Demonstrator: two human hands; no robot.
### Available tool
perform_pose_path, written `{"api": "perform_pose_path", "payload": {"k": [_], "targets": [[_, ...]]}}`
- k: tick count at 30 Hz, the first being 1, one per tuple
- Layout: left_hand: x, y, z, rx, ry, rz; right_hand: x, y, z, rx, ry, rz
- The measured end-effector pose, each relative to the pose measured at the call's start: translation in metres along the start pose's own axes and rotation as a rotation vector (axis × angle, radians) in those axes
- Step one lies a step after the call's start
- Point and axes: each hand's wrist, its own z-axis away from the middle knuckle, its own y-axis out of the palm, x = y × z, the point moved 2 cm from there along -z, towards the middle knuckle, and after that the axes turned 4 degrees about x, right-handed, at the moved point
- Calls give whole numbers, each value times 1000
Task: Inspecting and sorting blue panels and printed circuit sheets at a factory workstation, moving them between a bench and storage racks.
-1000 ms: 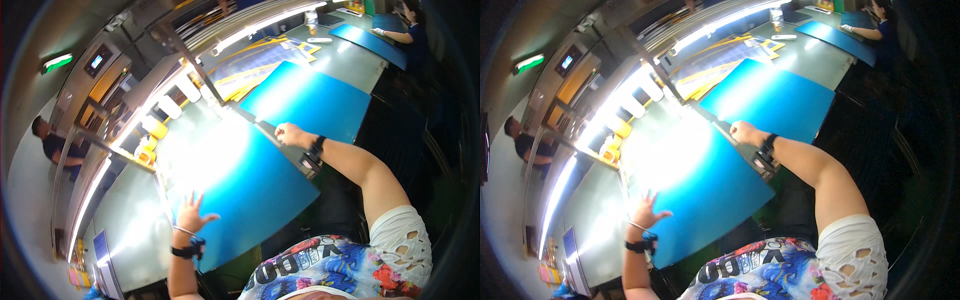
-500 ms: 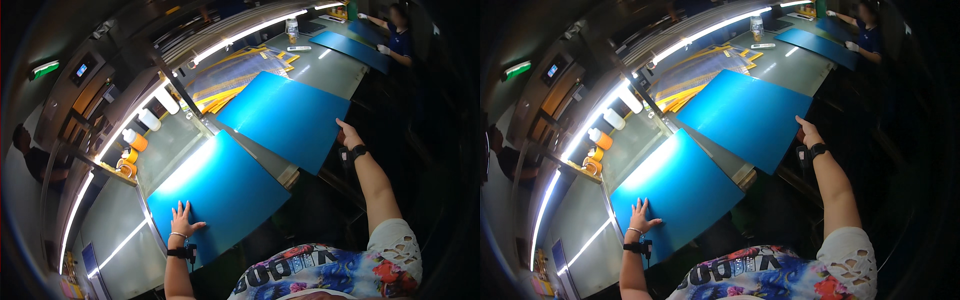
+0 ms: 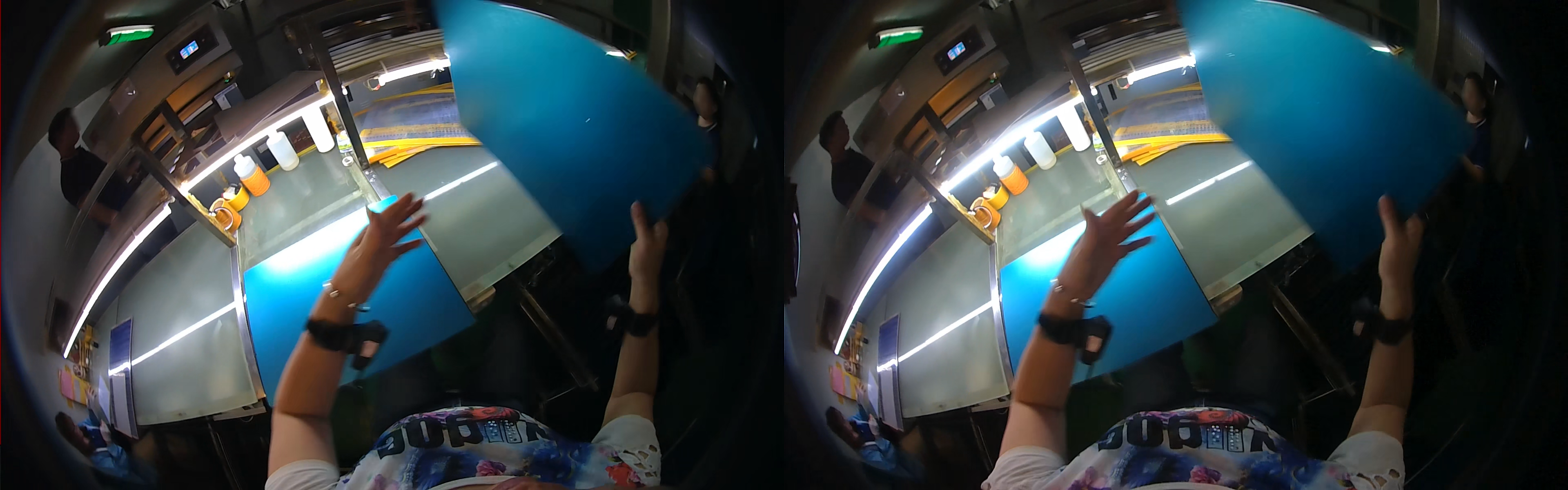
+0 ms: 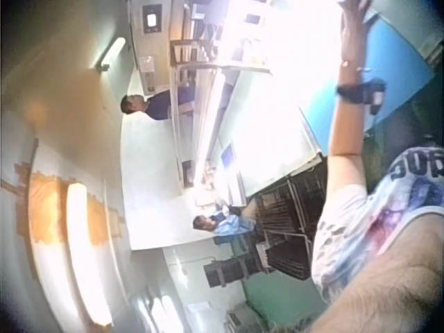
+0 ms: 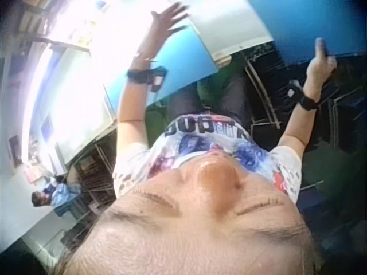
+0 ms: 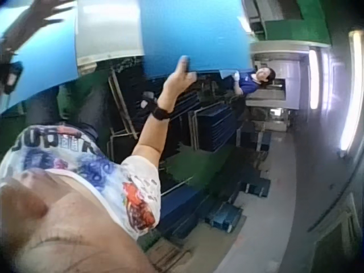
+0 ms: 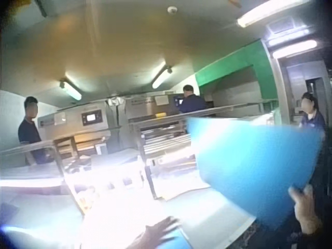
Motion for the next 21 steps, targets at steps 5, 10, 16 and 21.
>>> {"api": "perform_pose_path", "payload": {"k": [5,10,16,21], "targets": [[71,66,-57,131,-49,1145,-26,51,41,612,-457,498],[172,61,-53,-111,-122,1228,-62,88,111,1014,-345,617],[177,76,-42,-132,-174,1327,-50,114,143,938,-377,622],[179,67,-44,-93,-140,1331,-40,115,117,865,-302,384]]}}
